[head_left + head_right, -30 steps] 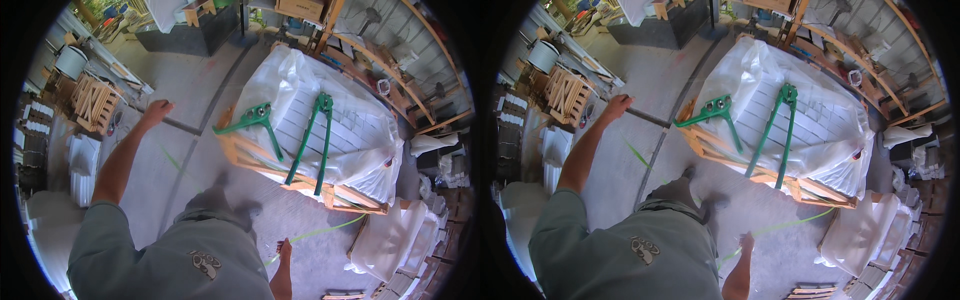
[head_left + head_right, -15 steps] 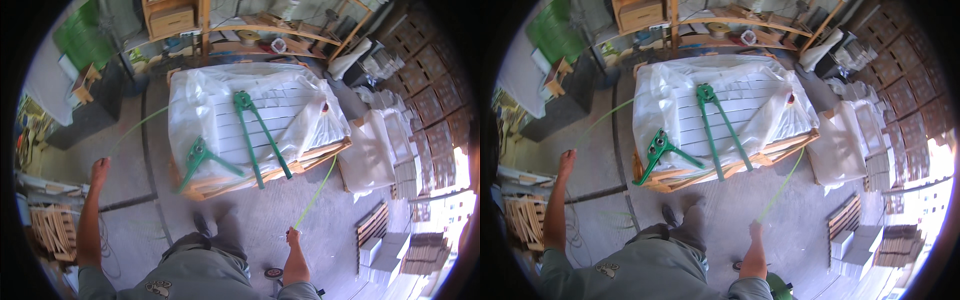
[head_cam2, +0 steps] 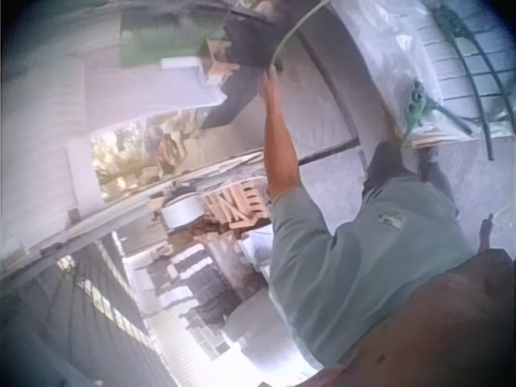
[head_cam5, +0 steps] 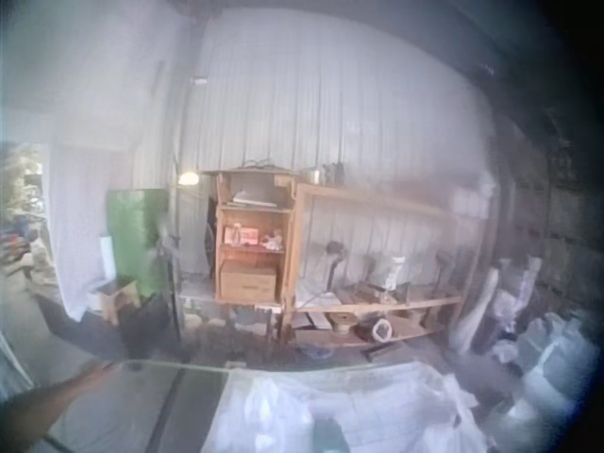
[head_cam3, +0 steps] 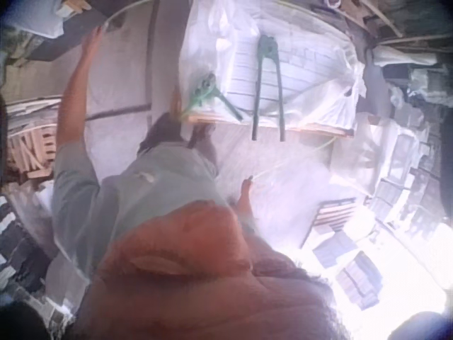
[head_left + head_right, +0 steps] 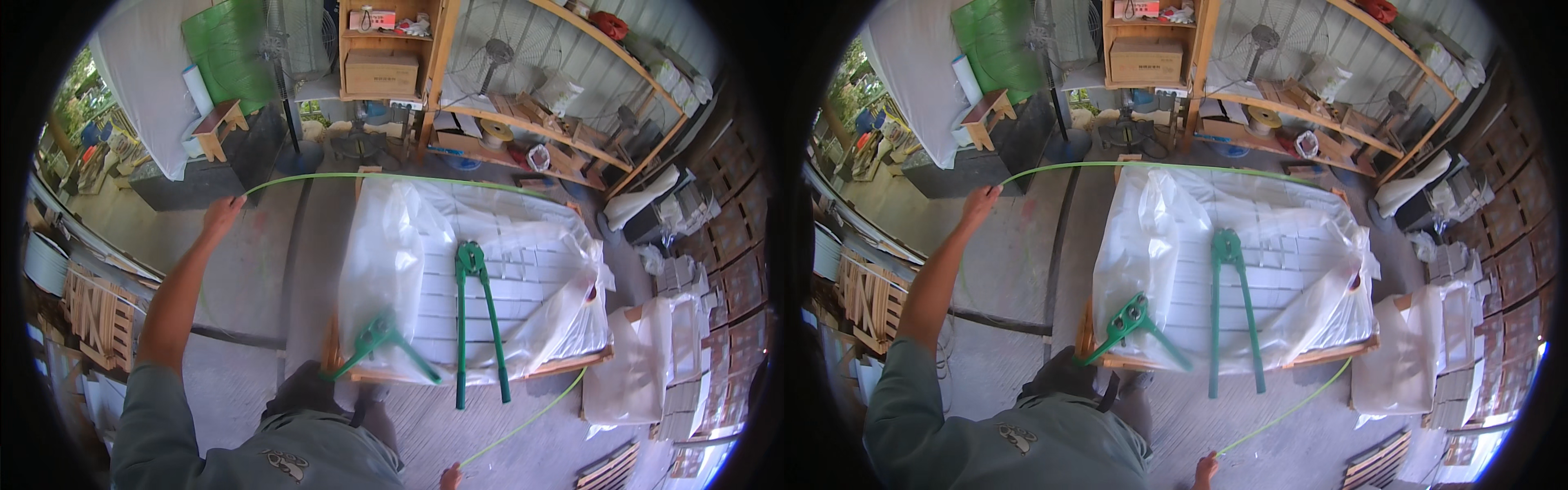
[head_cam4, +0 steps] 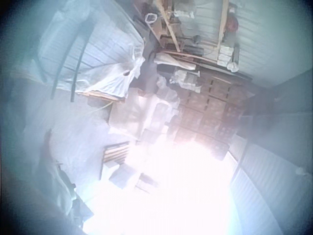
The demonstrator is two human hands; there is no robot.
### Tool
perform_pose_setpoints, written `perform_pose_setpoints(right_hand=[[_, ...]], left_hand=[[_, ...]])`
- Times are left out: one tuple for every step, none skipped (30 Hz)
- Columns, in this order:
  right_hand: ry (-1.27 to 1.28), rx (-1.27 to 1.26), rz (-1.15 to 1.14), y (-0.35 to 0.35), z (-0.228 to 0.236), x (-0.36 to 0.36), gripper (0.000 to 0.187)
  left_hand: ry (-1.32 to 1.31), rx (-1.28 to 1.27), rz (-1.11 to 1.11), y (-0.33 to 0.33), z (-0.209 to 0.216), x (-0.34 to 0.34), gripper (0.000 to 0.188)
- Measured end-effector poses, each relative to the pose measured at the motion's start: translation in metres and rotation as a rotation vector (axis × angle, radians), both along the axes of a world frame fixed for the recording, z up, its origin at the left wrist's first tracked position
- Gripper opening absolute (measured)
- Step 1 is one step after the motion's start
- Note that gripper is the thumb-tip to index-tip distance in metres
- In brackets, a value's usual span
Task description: The person secures a plastic-wrapped pallet using green strapping bands and a manual tensioning tool. They position the bands, thread them through the tensioner, crank to tighten, and cut the excess strap, repeating the process on multiple sides of the pallet.
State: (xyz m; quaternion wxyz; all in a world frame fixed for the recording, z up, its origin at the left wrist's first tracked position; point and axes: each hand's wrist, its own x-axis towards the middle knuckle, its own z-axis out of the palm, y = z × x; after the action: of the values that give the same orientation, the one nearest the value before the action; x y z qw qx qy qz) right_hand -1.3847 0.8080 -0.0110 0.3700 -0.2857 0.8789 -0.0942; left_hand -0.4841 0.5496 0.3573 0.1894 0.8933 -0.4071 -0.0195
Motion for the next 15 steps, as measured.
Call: perform_pose_setpoints(right_hand=[[0.023,0.009,0.002,0.001,0.003,0.007,0.067],[0.031,0.024,0.0,-0.002,0.005,0.017,0.067],[0.032,0.037,-0.006,-0.007,0.007,0.027,0.066],[0.031,0.046,-0.017,-0.014,0.007,0.042,0.065],[0.024,0.05,-0.019,-0.023,0.009,0.057,0.065],[0.018,0.053,-0.025,-0.034,0.011,0.073,0.064],[0.007,0.056,-0.03,-0.046,0.013,0.09,0.063],[-0.006,0.059,-0.043,-0.057,0.016,0.107,0.063],[-0.018,0.063,-0.061,-0.069,0.017,0.127,0.062],[-0.029,0.064,-0.073,-0.079,0.016,0.144,0.062],[-0.042,0.069,-0.088,-0.088,0.014,0.161,0.061],[-0.055,0.072,-0.104,-0.096,0.01,0.176,0.06],[-0.065,0.081,-0.107,-0.1,0.007,0.191,0.06],[-0.075,0.09,-0.118,-0.104,0.003,0.204,0.059],[-0.084,0.098,-0.127,-0.106,-0.001,0.214,0.058]], left_hand=[[0.025,0.004,0.01,-0.017,0.001,0.008,0.051],[0.051,0.002,0.014,-0.035,0.0,0.018,0.052],[0.065,0.008,0.02,-0.055,-0.001,0.029,0.052],[0.043,0.0,0.041,-0.079,-0.005,0.038,0.051],[0.011,0.001,0.065,-0.104,-0.011,0.046,0.051],[-0.008,0.021,0.104,-0.128,-0.018,0.053,0.051],[-0.032,0.007,0.132,-0.151,-0.024,0.06,0.05],[-0.043,0.013,0.174,-0.177,-0.032,0.066,0.05],[-0.052,0.025,0.224,-0.204,-0.04,0.072,0.05],[-0.053,0.037,0.196,-0.227,-0.052,0.078,0.049],[-0.05,0.064,0.184,-0.248,-0.068,0.085,0.047],[-0.046,0.082,0.188,-0.266,-0.086,0.094,0.046],[-0.069,0.155,0.158,-0.281,-0.112,0.099,0.043],[-0.104,0.203,0.139,-0.294,-0.139,0.107,0.041],[-0.165,0.269,0.071,-0.301,-0.17,0.114,0.038]])
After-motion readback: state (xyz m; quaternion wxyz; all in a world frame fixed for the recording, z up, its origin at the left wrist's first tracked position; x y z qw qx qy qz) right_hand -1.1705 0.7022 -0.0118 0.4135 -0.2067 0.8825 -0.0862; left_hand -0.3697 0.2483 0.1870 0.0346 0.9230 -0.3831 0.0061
